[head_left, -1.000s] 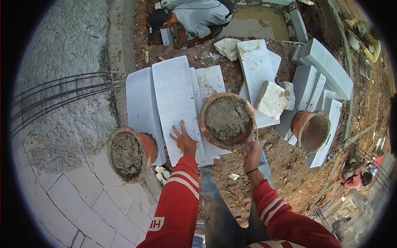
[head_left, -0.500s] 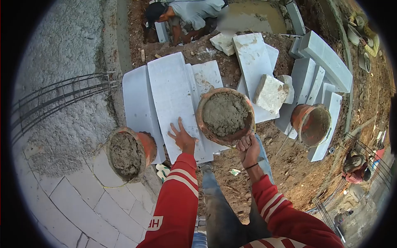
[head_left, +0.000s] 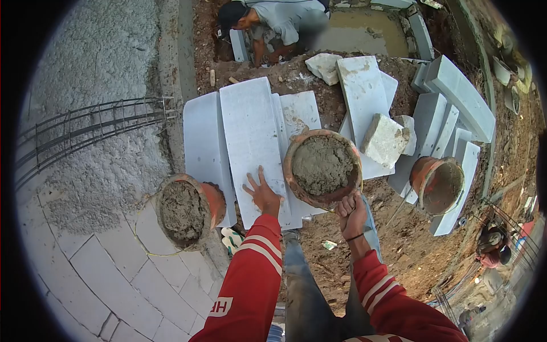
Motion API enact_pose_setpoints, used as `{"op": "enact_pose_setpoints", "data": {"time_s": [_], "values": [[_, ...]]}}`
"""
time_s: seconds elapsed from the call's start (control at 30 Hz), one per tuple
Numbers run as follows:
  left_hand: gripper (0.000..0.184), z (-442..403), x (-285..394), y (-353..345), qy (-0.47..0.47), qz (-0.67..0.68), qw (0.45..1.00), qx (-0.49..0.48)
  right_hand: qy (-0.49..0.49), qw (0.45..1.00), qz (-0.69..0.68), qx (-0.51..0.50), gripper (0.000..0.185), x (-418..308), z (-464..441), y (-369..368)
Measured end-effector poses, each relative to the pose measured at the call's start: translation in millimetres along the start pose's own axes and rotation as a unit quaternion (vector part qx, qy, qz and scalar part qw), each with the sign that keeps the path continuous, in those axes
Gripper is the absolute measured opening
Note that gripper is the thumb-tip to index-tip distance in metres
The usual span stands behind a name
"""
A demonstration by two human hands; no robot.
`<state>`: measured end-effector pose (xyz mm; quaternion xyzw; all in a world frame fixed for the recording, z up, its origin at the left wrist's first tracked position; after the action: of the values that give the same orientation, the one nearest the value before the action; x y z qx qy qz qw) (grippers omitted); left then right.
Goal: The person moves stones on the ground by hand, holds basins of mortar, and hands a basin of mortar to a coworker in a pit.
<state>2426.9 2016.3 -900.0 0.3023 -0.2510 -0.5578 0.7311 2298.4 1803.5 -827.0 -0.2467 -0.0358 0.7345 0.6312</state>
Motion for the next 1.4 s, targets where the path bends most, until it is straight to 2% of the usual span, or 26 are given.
{"op": "enact_pose_setpoints", "data": {"time_s": [0.23,0.7,0.83,0.93,1.13,1.37,1.4], "values": [[0.131,-2.0,-1.6,-3.1,0.000,-0.012,1.000,0.000,-0.009,0.999,-0.019,-0.027,0.039,2.3,-5.2,8.1],[0.131,-2.8,-1.9,0.4,-0.005,-0.015,1.000,-0.002,-0.013,1.000,-0.010,-0.002,0.040,4.0,-7.5,13.2],[0.130,-3.9,-3.9,3.2,-0.003,-0.048,0.999,-0.016,-0.035,0.999,0.011,-0.034,0.041,5.0,-9.4,-0.5],[0.129,-4.0,-11.5,4.2,0.009,-0.047,0.999,-0.023,-0.043,0.991,0.002,-0.124,0.044,2.4,-10.6,-20.8],[0.128,-2.9,-7.6,2.1,-0.003,-0.031,0.999,-0.021,-0.040,0.995,-0.014,-0.086,0.044,6.0,-9.1,-50.1],[0.131,-3.1,-7.6,2.5,-0.001,-0.027,0.999,-0.025,-0.044,0.994,-0.007,-0.099,0.041,6.5,-5.8,-48.9],[0.131,-2.7,-7.8,2.3,0.000,-0.022,1.000,-0.017,-0.038,0.996,-0.008,-0.075,0.039,6.4,-4.1,-48.3]]}}
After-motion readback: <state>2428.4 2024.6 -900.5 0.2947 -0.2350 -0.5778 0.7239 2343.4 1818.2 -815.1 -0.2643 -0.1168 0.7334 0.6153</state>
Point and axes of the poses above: each hand's wrist, its own z-axis away from the middle knuckle, its own y-axis out of the back of the hand, x = y × z, the point moved 3 cm from there along -z, towards the middle knuckle, and after that the axes turned 6 degrees about -y, right-handed, at the moved point
